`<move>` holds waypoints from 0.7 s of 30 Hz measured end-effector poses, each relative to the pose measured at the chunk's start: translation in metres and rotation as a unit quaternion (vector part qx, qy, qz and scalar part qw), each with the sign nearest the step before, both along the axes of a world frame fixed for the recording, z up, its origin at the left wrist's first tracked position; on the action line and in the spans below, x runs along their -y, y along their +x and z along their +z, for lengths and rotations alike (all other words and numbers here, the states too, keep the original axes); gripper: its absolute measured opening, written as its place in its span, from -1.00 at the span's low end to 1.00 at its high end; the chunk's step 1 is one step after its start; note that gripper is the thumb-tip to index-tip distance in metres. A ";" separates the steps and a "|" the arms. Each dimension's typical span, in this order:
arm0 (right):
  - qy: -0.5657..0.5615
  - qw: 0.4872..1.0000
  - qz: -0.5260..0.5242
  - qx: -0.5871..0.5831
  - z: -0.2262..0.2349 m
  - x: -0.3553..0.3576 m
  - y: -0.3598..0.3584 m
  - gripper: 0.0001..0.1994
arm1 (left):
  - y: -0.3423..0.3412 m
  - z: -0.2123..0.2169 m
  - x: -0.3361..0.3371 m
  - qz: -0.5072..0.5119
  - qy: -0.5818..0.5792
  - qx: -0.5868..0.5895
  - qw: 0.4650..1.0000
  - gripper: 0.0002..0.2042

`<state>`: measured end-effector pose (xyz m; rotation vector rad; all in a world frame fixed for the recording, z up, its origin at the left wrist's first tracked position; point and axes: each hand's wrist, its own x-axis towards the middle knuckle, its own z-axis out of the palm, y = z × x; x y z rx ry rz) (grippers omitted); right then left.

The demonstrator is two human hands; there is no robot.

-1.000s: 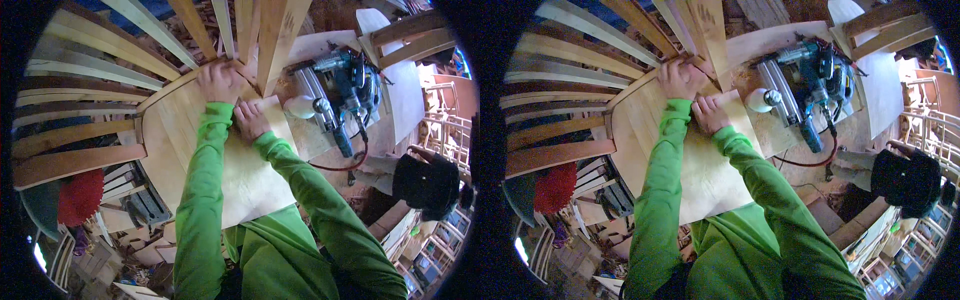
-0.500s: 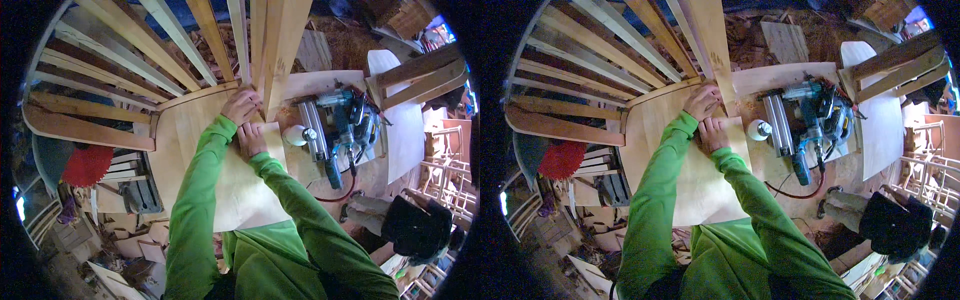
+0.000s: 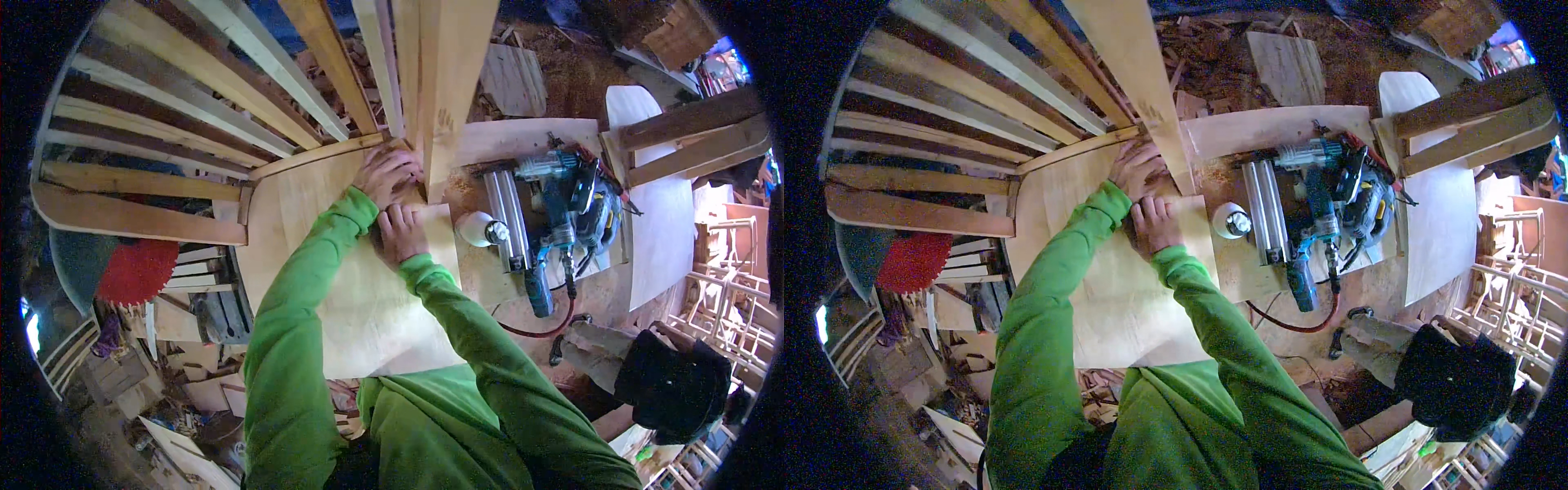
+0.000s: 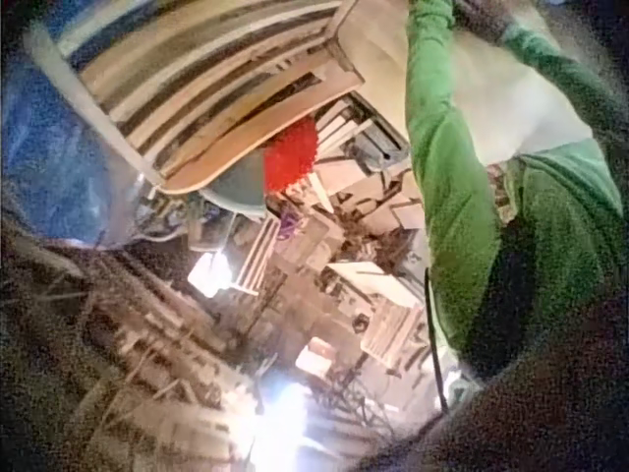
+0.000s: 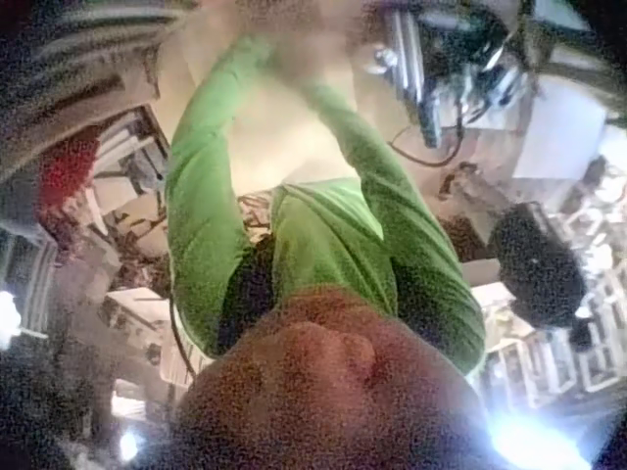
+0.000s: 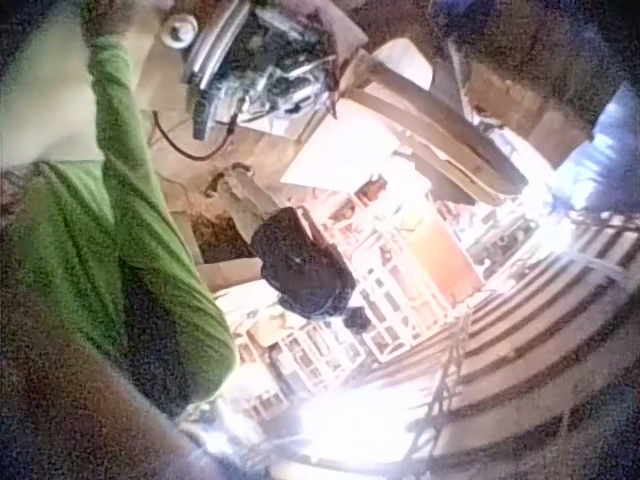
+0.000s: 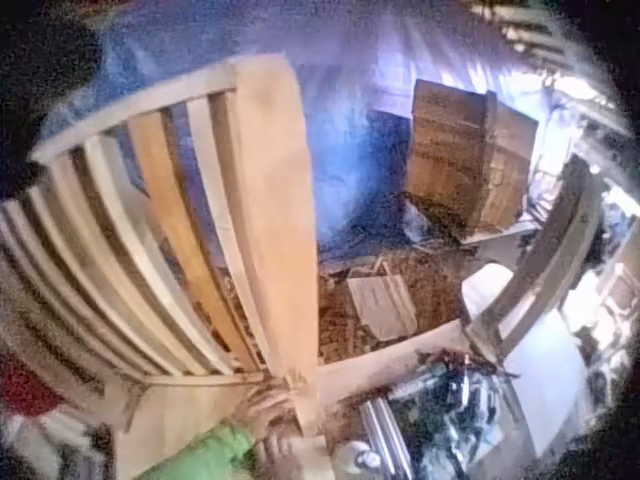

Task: Applying glue and using a pneumatic nail gun to assemble wooden chair components.

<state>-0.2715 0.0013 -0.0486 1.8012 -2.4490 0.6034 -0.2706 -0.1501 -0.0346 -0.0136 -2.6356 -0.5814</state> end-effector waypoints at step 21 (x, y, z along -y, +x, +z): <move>-0.011 1.000 -0.028 -0.008 0.010 0.009 0.009 -0.70 | 0.165 -0.018 -0.008 0.412 0.038 -0.133 0.901 -0.81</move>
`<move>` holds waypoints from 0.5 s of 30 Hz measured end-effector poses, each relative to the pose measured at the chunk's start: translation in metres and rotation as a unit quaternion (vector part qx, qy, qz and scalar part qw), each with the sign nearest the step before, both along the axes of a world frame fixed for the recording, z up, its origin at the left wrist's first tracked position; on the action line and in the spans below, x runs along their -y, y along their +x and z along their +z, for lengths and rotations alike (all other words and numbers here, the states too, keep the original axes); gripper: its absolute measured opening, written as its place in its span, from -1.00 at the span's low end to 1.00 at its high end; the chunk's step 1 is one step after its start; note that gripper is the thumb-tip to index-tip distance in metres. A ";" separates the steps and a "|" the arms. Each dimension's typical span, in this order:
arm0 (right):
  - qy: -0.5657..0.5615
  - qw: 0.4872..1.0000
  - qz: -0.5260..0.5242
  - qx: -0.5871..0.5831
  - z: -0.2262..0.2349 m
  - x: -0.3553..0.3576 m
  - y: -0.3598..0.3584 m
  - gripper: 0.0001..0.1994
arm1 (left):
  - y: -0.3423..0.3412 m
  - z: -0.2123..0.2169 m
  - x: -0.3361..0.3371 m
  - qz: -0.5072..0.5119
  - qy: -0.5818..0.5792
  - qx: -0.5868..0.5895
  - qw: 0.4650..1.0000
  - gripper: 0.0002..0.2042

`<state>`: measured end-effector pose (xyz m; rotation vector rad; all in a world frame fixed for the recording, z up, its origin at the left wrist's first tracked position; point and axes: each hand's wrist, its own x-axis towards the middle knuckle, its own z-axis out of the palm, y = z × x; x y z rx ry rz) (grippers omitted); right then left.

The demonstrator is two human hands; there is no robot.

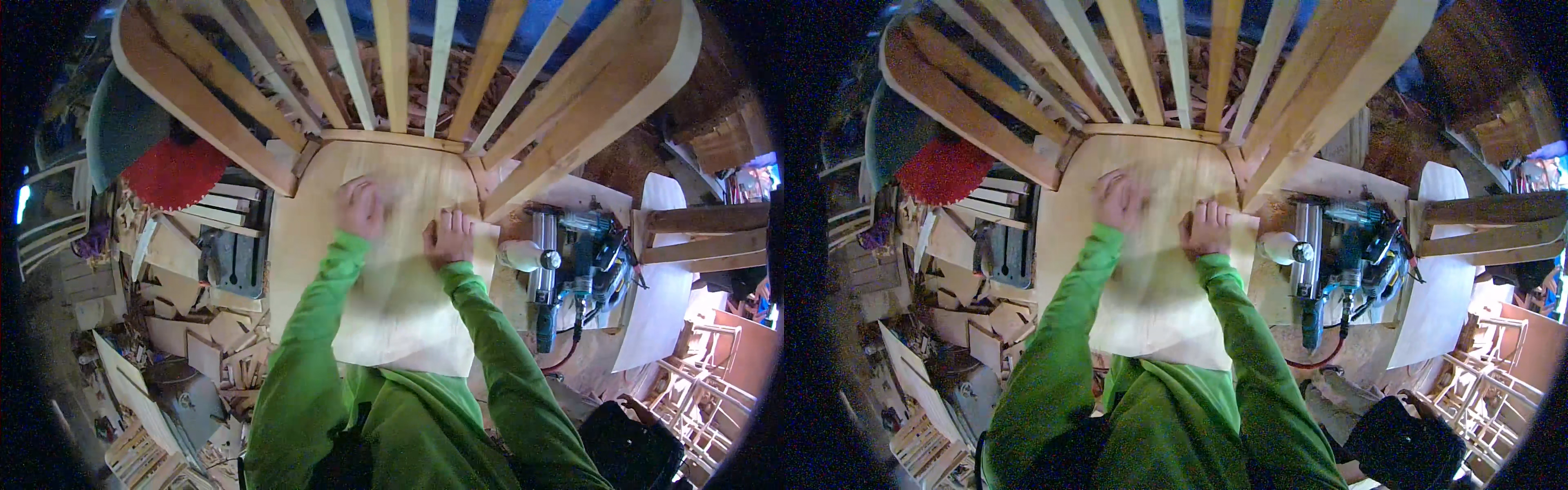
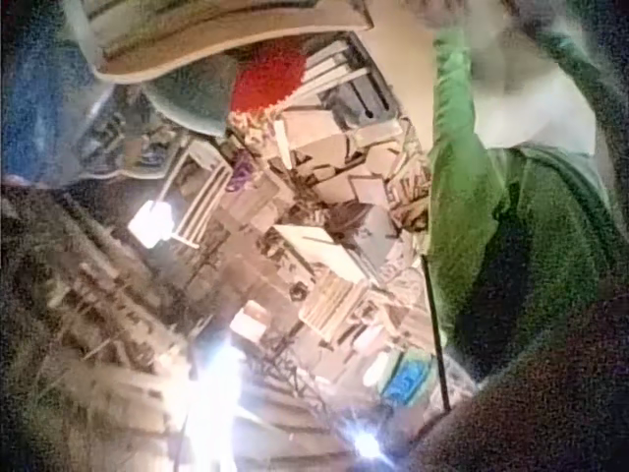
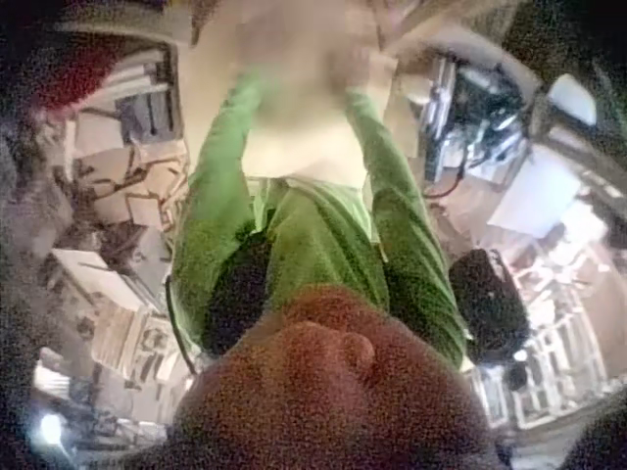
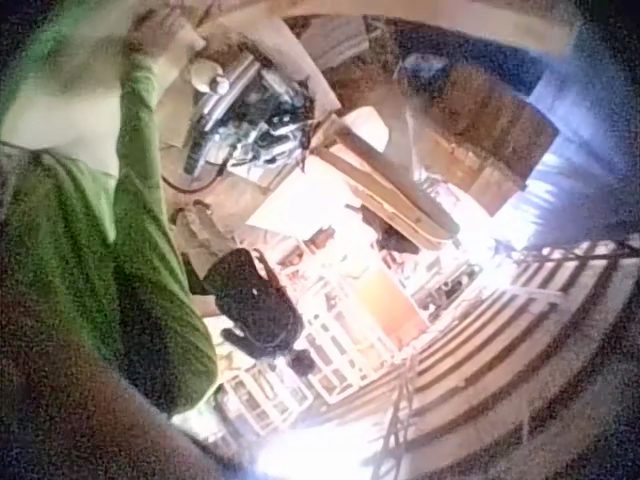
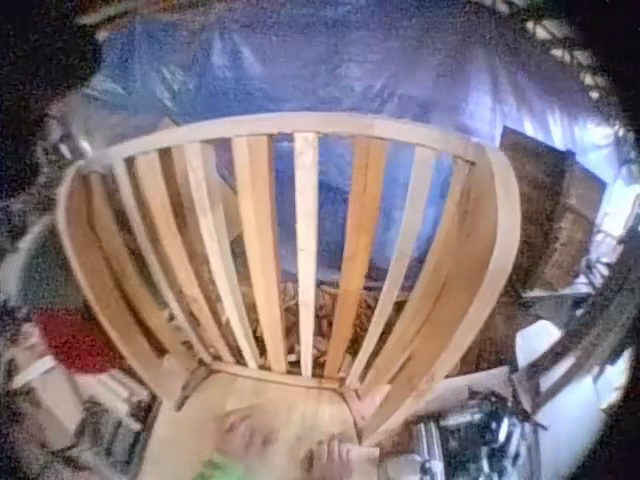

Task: Applying glue and using a pneumatic nail gun to assemble wooden chair components.

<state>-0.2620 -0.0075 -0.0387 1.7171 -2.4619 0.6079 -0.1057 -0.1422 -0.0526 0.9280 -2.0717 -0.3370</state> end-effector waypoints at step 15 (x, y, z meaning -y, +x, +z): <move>-0.032 0.999 0.002 -0.014 -0.011 -0.001 0.001 -0.61 | 0.071 0.006 0.034 0.035 0.013 0.075 0.996 -0.71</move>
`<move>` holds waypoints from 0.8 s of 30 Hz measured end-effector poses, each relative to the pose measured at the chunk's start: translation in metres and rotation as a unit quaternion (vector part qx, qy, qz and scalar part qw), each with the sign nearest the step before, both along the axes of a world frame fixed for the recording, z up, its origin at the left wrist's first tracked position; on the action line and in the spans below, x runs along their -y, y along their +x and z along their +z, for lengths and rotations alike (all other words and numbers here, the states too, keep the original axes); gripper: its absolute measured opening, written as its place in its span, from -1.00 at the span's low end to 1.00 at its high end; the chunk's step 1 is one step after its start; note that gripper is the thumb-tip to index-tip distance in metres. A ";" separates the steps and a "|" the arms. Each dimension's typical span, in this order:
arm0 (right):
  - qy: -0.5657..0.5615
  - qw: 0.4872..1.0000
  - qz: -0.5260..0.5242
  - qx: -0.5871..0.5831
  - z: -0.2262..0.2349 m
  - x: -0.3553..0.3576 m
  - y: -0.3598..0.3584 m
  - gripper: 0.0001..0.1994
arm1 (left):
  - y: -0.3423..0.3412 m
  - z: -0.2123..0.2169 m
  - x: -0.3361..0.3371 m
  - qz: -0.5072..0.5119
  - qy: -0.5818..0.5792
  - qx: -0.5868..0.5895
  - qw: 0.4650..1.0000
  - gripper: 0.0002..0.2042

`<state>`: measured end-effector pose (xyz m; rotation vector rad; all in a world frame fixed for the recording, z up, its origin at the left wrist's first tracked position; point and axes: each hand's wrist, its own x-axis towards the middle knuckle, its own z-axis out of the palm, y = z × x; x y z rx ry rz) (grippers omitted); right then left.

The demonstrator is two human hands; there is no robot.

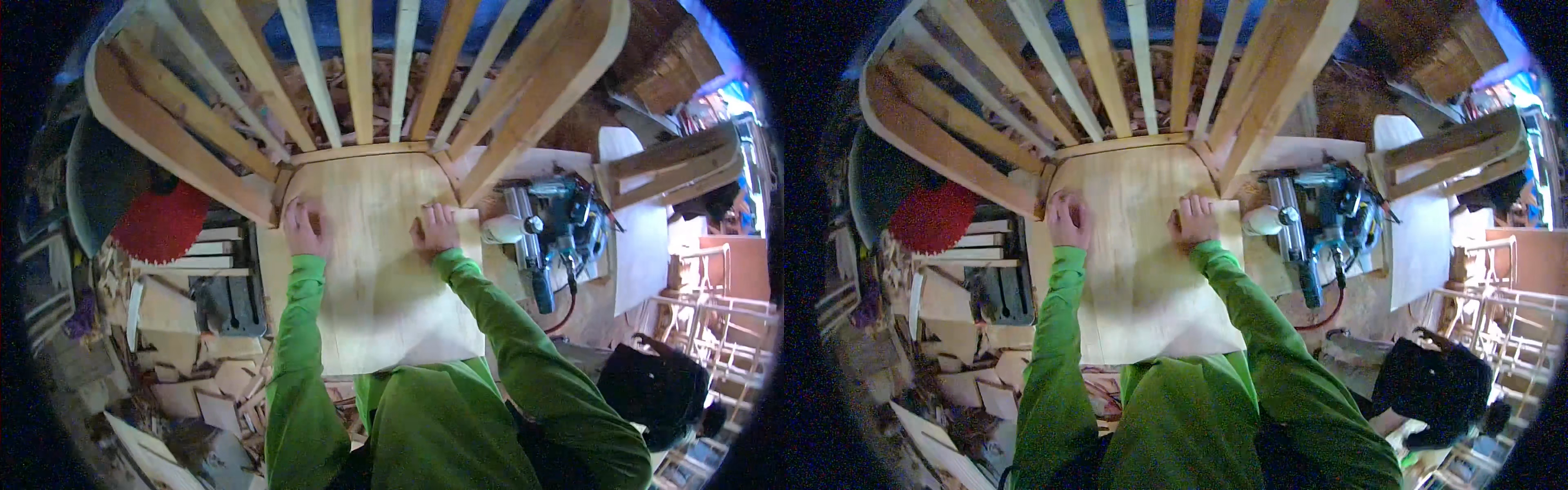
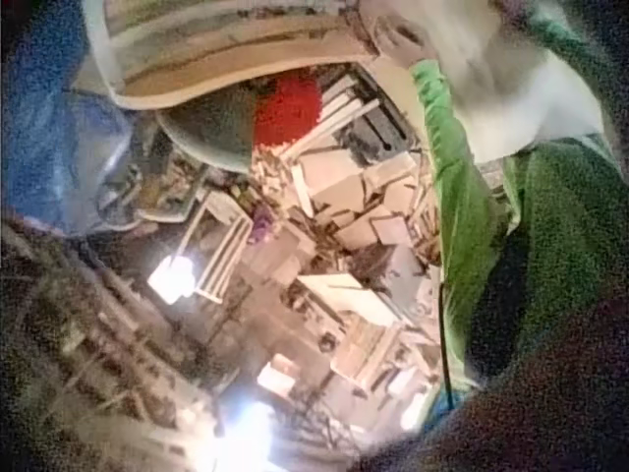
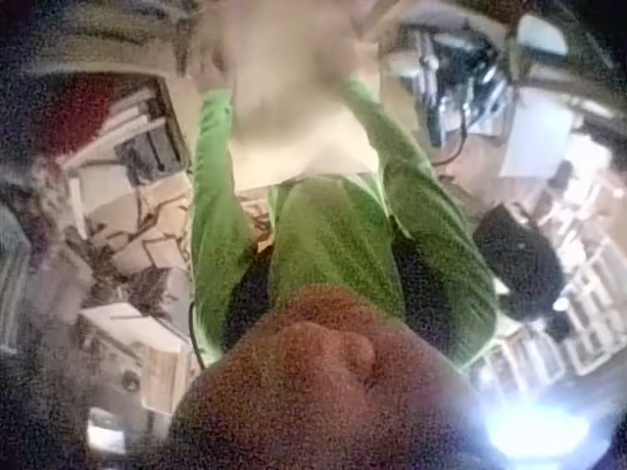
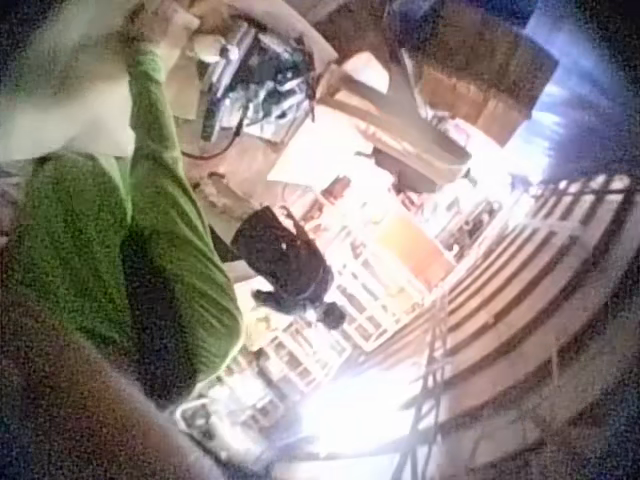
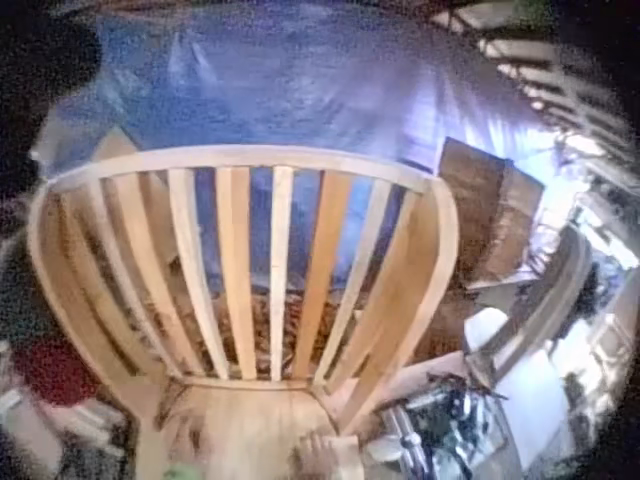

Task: Applying glue and using a pneumatic nail gun to assemble wooden chair components.

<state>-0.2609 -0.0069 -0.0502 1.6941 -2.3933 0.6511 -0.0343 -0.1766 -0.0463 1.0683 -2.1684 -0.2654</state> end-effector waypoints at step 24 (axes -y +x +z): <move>0.030 0.999 -0.014 -0.018 -0.002 0.007 -0.002 -0.65 | 0.000 -0.005 0.009 0.064 0.030 0.081 0.994 -0.84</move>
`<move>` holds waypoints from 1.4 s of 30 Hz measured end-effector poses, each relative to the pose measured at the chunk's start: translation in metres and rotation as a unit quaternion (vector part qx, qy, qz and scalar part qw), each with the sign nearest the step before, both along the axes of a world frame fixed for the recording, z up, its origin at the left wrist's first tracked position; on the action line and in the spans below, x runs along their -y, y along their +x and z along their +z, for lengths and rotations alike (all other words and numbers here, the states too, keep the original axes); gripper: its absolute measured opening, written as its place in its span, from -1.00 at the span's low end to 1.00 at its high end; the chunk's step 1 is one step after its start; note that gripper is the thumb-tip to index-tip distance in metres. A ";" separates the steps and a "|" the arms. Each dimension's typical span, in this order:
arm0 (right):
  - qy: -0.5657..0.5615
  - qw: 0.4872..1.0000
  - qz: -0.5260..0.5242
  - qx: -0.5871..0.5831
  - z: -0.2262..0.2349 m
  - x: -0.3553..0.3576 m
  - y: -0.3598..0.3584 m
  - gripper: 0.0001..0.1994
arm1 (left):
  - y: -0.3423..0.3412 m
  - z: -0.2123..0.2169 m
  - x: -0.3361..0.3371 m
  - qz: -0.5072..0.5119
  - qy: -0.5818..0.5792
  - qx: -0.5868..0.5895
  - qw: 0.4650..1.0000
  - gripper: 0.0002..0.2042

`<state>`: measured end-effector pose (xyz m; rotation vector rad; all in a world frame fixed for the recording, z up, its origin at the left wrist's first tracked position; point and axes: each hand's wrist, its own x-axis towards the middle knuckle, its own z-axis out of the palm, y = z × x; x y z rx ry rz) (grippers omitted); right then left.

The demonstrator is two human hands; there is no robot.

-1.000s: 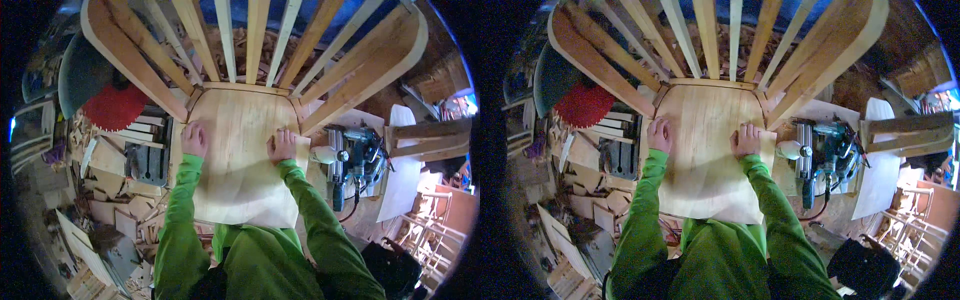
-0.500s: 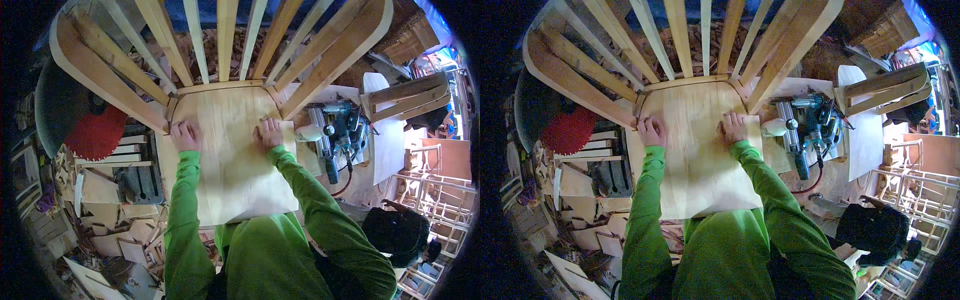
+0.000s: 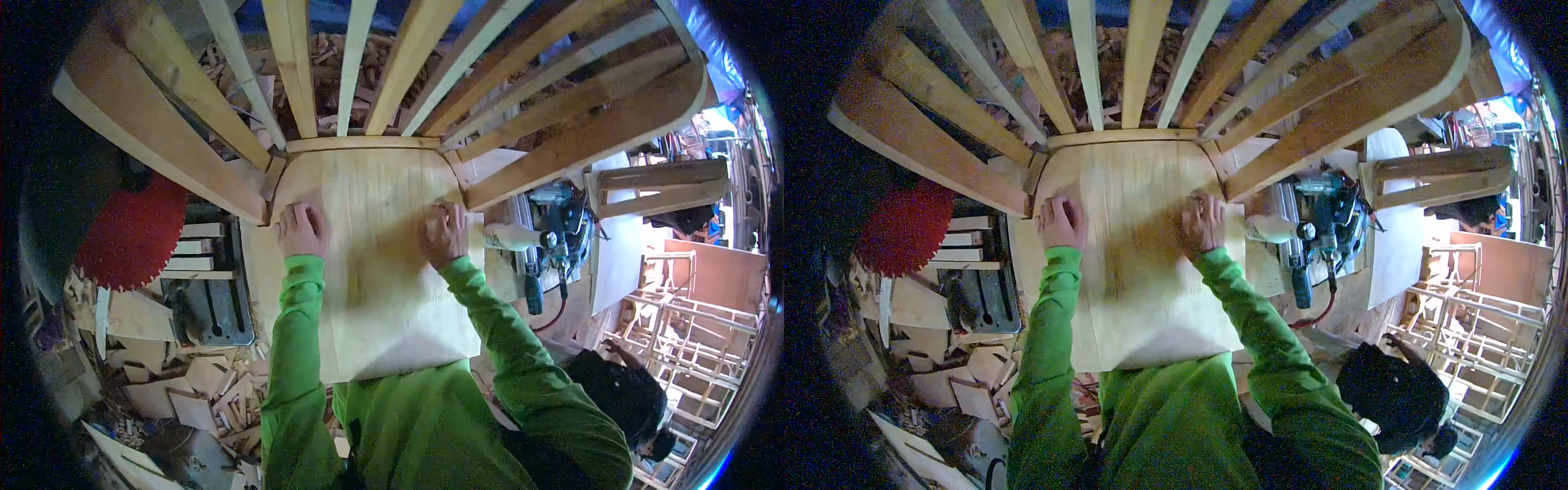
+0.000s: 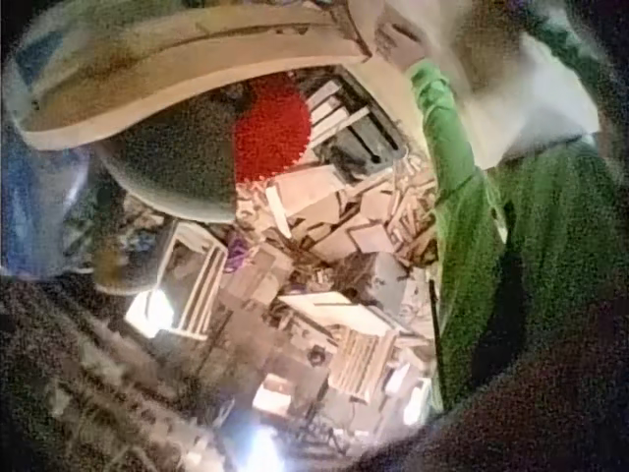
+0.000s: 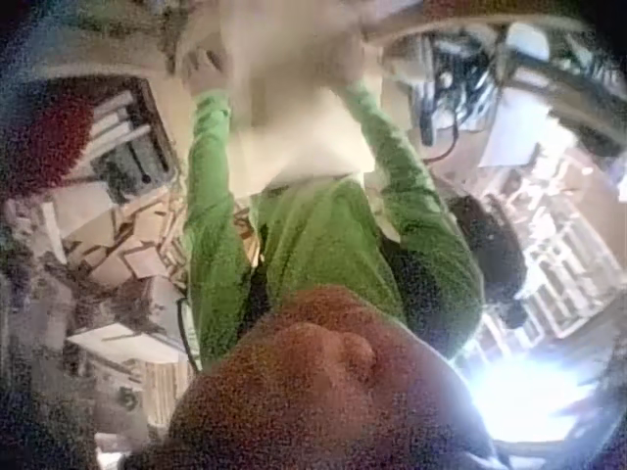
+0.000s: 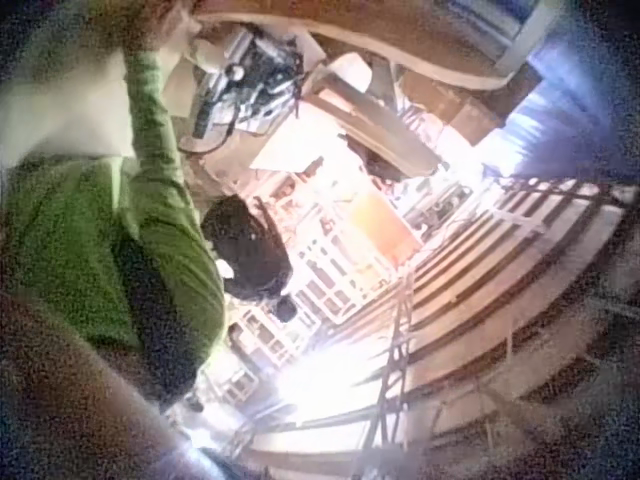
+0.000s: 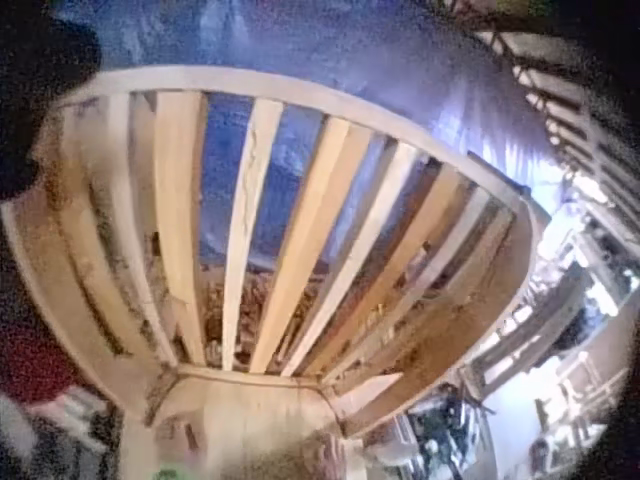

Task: Applying glue and using a pneumatic nail gun to assemble wooden chair components.

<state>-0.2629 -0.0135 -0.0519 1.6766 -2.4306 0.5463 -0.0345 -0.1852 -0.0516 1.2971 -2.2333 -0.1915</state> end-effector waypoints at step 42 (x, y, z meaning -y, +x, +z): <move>0.163 0.972 -0.168 0.002 0.039 0.068 -0.010 -0.31 | -0.002 -0.009 0.000 0.008 0.034 0.017 0.999 -0.79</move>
